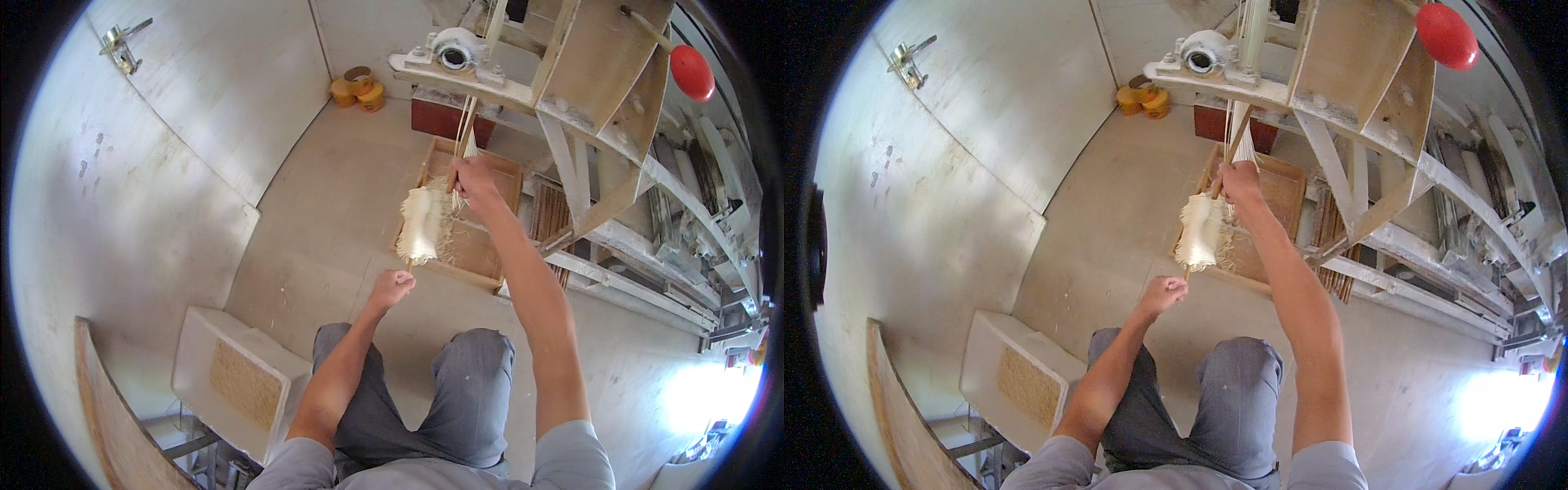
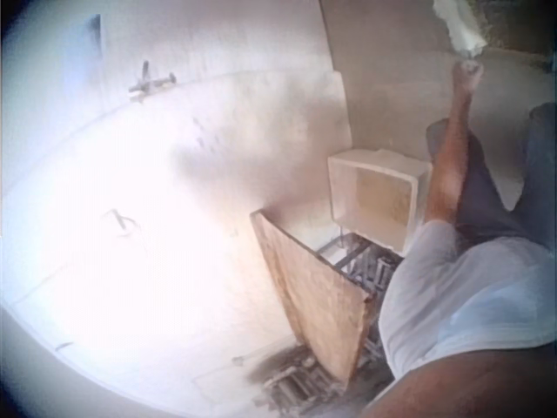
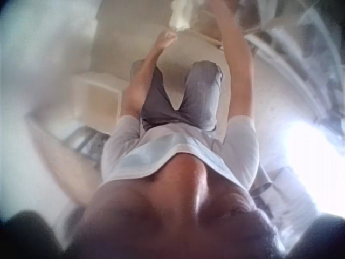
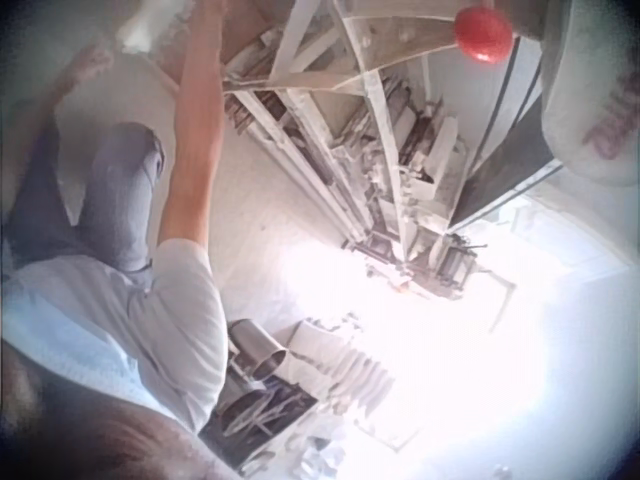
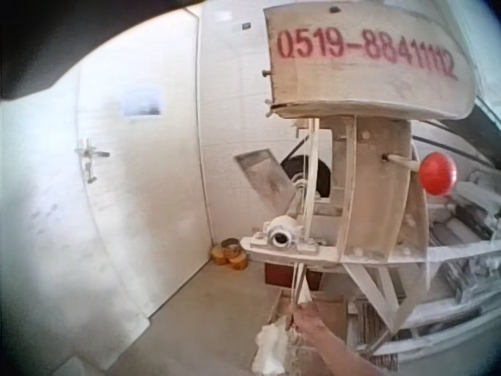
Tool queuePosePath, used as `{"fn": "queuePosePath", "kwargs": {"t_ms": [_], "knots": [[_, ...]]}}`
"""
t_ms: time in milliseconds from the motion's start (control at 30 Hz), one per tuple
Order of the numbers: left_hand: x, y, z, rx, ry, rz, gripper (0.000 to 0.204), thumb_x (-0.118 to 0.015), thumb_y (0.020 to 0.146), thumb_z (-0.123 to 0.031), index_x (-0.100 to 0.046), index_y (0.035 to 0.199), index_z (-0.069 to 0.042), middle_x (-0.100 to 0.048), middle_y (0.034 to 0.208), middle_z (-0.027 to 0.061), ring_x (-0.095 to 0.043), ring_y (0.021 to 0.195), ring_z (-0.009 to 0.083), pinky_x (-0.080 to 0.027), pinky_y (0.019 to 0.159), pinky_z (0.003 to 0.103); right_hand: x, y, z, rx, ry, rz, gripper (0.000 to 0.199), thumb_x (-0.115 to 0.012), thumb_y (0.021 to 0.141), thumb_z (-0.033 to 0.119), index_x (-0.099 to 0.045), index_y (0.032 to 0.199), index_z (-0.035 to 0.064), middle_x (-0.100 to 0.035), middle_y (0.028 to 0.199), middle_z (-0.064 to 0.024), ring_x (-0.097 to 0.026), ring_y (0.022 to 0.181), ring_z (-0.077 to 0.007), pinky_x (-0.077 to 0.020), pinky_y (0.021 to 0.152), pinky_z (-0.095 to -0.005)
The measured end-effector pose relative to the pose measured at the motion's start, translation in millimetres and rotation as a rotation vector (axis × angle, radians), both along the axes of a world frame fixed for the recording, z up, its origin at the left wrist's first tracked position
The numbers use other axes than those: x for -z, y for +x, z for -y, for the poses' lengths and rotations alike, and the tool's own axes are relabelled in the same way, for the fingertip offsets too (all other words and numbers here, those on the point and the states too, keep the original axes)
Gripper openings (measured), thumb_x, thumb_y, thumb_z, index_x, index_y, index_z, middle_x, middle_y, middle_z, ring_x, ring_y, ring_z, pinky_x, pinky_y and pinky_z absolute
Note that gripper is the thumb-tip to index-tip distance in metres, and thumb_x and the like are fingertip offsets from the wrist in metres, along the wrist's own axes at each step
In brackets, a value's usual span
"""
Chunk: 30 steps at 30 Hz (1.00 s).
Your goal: The person sits on the floor and repeatedly gathers thin noodle strands from a wooden frame, bundles them, and places them into a cardboard box. They also adjust a large sheet of dough on a nearby machine and handle loose strands by hand.
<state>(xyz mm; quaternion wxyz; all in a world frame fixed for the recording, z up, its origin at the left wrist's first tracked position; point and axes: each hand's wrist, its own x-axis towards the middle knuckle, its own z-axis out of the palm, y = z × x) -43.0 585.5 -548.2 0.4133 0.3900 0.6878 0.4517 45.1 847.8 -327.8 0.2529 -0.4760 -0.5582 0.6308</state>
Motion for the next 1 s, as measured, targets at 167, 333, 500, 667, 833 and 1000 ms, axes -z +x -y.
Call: {"fn": "queuePosePath", "kwargs": {"t_ms": [167, 333, 500, 667, 833, 1000], "knots": [[5, -6, 19, 0.150, -0.074, -0.113, 0.029, -0.071, 0.093, -0.019, -0.072, 0.106, 0.006, -0.075, 0.083, 0.0094, -0.069, 0.068, 0.0148, -0.056, 0.065, 0.030, 44, -26, 4, -0.036, 0.107, 0.093, 0.025, -0.053, 0.096, 0.013, -0.060, 0.076, -0.0011, -0.061, 0.063, -0.0106, -0.048, 0.046, -0.0147, -0.0340, 0.042, -0.0324], [4, -13, 24, 0.160, 0.028, -0.162, 0.029, -0.072, 0.092, -0.017, -0.070, 0.110, 0.006, -0.075, 0.086, 0.0110, -0.070, 0.069, 0.0157, -0.057, 0.065, 0.031, 91, -60, -9, -0.094, 0.291, 0.332, 0.030, -0.071, 0.085, 0.017, -0.068, 0.099, -0.0100, -0.073, 0.093, -0.0222, -0.073, 0.081, -0.0288, -0.0578, 0.068, -0.0360], [-4, -9, 24, 0.143, 0.052, -0.083, 0.031, -0.072, 0.092, -0.021, -0.070, 0.109, 0.004, -0.075, 0.088, 0.0185, -0.073, 0.067, 0.0210, -0.057, 0.067, 0.034, 118, -85, -12, -0.569, 0.962, 0.868, 0.029, -0.080, 0.075, 0.022, -0.077, 0.096, 0.0012, -0.075, 0.103, -0.0166, -0.074, 0.093, -0.0318, -0.0592, 0.079, -0.0419], [-11, -4, 22, 0.183, -0.017, -0.068, 0.034, -0.071, 0.092, -0.021, -0.069, 0.114, 0.004, -0.075, 0.092, 0.0198, -0.073, 0.071, 0.0225, -0.057, 0.070, 0.035, 104, -72, 6, -0.372, 0.776, 0.462, 0.023, -0.069, 0.085, 0.017, -0.073, 0.093, -0.0033, -0.074, 0.090, -0.0178, -0.073, 0.085, -0.0309, -0.0576, 0.075, -0.0446], [-9, 0, 19, 0.231, -0.019, -0.127, 0.035, -0.071, 0.091, -0.022, -0.068, 0.116, 0.003, -0.075, 0.097, 0.0188, -0.073, 0.081, 0.0256, -0.057, 0.075, 0.037, 71, -24, 26, -0.187, 0.265, 0.176, 0.023, -0.059, 0.090, 0.016, -0.069, 0.091, -0.0055, -0.071, 0.084, -0.0190, -0.072, 0.080, -0.0322, -0.0548, 0.076, -0.0460], [-6, 3, 16, 0.261, -0.002, -0.195, 0.036, -0.073, 0.090, -0.025, -0.069, 0.115, 0.001, -0.075, 0.101, 0.0223, -0.074, 0.089, 0.0316, -0.058, 0.080, 0.040, 69, 29, 18, -0.254, 0.564, 0.302, 0.033, -0.050, 0.096, 0.022, -0.066, 0.089, -0.0064, -0.069, 0.073, -0.0164, -0.069, 0.071, -0.0268, -0.0532, 0.070, -0.0407]]}}
